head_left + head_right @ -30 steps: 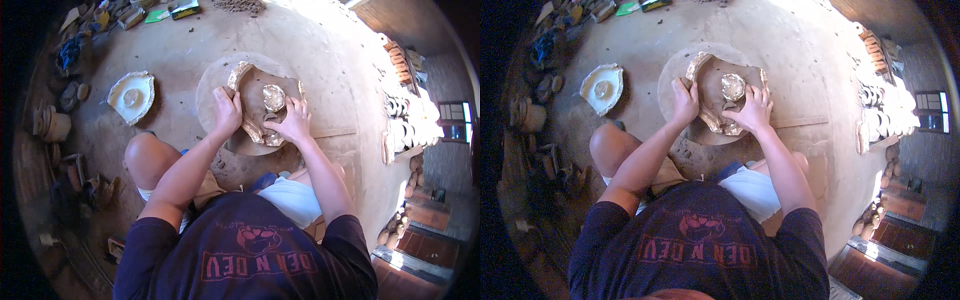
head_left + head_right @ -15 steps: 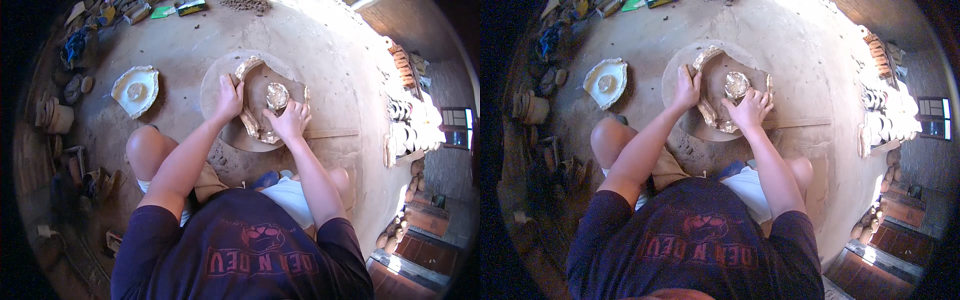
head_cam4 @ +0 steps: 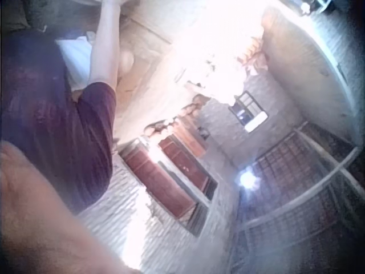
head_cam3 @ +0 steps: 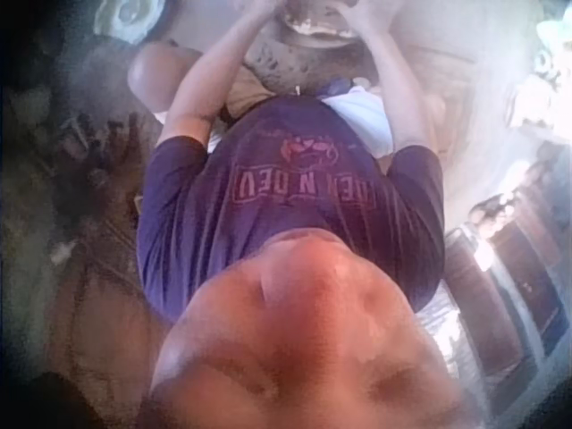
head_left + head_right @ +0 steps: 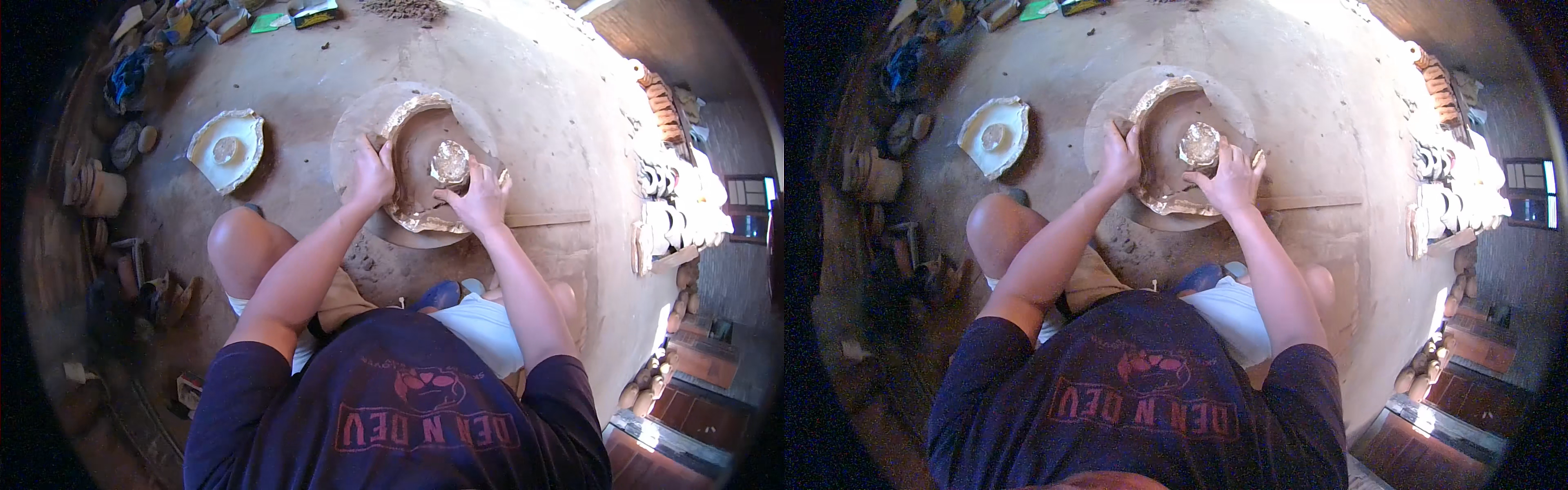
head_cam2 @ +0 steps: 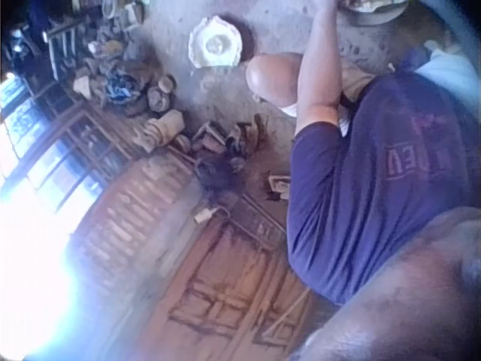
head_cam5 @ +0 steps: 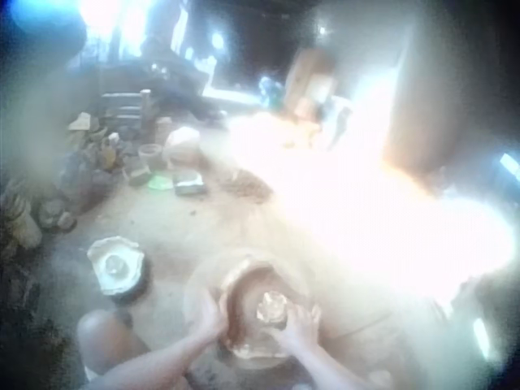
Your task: The person molds clay by hand onto a rotating wooden wheel, smoothing the material with a wet sponge and shaping the inner and outer edges. The person occasionally takes small pieces of raw clay from a pile on the floor to add to the mold.
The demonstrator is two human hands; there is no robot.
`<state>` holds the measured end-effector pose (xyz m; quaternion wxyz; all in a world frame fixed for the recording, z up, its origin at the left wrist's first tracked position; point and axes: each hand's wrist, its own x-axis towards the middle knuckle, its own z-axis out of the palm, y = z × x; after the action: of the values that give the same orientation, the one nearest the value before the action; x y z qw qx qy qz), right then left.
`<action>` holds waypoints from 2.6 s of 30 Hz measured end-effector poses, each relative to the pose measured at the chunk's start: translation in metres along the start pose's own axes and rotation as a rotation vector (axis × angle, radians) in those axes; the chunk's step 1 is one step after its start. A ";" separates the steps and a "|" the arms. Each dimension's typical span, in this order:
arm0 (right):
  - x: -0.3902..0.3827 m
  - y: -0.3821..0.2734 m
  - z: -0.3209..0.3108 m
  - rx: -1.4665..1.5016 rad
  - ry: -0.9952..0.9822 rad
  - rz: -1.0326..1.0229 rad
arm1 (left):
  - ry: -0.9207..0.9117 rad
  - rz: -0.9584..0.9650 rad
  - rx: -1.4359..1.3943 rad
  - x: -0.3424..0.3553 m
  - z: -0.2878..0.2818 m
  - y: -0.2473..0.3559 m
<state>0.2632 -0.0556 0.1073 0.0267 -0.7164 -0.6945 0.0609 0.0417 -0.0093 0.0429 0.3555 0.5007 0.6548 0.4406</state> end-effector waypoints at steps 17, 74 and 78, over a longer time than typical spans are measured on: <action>0.033 -0.074 -0.065 0.022 -0.292 -0.363 | 0.143 0.190 -0.007 0.026 -0.028 -0.019; 0.024 -0.070 -0.082 -0.431 -0.819 -0.644 | -0.039 0.133 0.254 0.080 -0.034 -0.010; 0.008 -0.049 -0.096 0.022 -0.347 -0.469 | 0.129 0.402 0.333 0.061 -0.039 0.000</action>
<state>0.2267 -0.0420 0.2080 -0.0715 -0.5148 -0.8346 0.1823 -0.0086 0.0417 0.0558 0.1310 0.6431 0.6272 0.4195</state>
